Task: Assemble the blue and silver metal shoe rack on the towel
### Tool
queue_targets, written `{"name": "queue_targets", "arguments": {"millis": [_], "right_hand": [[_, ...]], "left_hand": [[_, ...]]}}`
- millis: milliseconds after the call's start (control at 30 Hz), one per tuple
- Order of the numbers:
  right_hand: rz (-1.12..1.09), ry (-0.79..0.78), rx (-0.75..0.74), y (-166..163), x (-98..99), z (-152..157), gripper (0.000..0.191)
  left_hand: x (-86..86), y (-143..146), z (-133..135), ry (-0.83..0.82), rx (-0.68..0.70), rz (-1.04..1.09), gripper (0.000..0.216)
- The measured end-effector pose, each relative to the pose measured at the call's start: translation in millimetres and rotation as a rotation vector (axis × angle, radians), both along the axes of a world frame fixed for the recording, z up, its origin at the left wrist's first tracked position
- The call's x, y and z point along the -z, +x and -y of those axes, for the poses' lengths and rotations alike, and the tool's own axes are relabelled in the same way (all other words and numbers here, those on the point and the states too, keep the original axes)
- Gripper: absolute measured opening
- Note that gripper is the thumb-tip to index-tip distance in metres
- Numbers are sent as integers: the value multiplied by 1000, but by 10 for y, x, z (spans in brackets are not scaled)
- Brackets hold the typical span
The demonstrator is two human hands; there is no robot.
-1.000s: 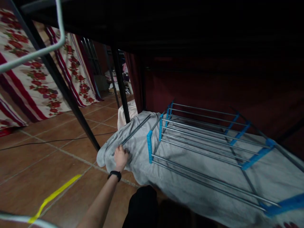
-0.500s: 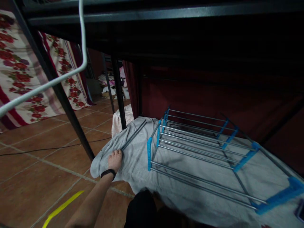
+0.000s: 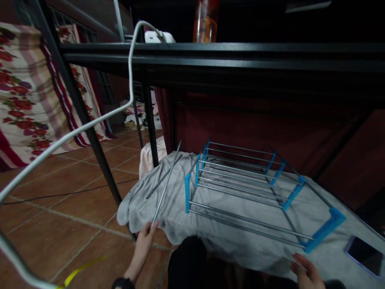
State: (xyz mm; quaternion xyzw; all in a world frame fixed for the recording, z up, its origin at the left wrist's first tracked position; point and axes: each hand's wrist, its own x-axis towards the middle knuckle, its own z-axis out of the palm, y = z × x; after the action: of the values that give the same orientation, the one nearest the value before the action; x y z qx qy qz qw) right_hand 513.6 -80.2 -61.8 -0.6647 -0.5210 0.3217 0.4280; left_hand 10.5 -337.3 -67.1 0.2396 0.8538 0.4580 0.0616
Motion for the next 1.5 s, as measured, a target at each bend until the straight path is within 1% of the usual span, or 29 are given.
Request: {"name": "queue_targets", "arguments": {"millis": [33, 100, 133, 200, 233, 300, 367, 433, 567, 667, 767, 900, 967, 1033, 1133, 1200, 1267, 1333, 1400, 1467, 1500], "right_hand": [[-33, 21, -5, -19, 40, 4, 45], [-106, 58, -25, -68, 107, 31, 46], [-141, 73, -40, -97, 132, 54, 47], [-200, 99, -73, -160, 163, 114, 48], [-226, 114, -86, -191, 170, 149, 48], [-281, 131, -122, -244, 170, 219, 47], [-357, 141, -175, -275, 150, 280, 45], [-456, 125, -236, -275, 109, 328, 43], [-691, 31, -318, -185, -41, 393, 50], [-843, -51, -346, -64, -159, 405, 55], [-949, -112, -329, 61, -214, 365, 52], [-1006, -135, -306, 177, -186, 245, 43], [-1032, -138, -298, 206, -155, 172, 39], [-1050, -129, -273, 225, -123, 97, 33], [-1039, -112, -236, 259, -81, -16, 28], [-1034, -106, -223, 290, -60, -85, 26], [-1046, -109, -217, 316, -46, -140, 26], [-1057, -113, -213, 320, -41, -173, 25], [-1054, -109, -209, 299, -45, -183, 26], [-1048, -94, -207, 259, -57, -174, 27], [-1049, -89, -212, 236, -65, -164, 28]], "left_hand": [[36, 217, 128, 108, 40, 51, 52], [87, 641, 372, 199, 26, 125, 56], [102, 828, 478, 210, 32, 140, 56], [111, 1110, 635, 206, 95, 148, 56], [106, 1199, 682, 190, 137, 132, 56], [77, 1283, 706, 129, 218, 74, 54], [17, 1280, 644, 40, 287, -16, 49], [-78, 1246, 512, -55, 365, -127, 43], [-352, 1216, 135, -220, 565, -323, 37], [-527, 1241, -139, -300, 646, -435, 38], [-590, 1270, -345, -341, 749, -481, 37], [-563, 1286, -554, -362, 850, -509, 32], [-545, 1283, -650, -375, 851, -526, 26], [-527, 1270, -732, -383, 818, -540, 21], [-481, 1229, -818, -359, 699, -545, 18], [-437, 1189, -858, -291, 586, -492, 17], [-391, 1148, -901, -158, 486, -357, 17], [-351, 1112, -954, 32, 402, -100, 15], [-322, 1091, -1010, 182, 335, 172, 17], [-306, 1090, -1052, 250, 300, 349, 23], [-303, 1097, -1063, 261, 296, 382, 26]]}}
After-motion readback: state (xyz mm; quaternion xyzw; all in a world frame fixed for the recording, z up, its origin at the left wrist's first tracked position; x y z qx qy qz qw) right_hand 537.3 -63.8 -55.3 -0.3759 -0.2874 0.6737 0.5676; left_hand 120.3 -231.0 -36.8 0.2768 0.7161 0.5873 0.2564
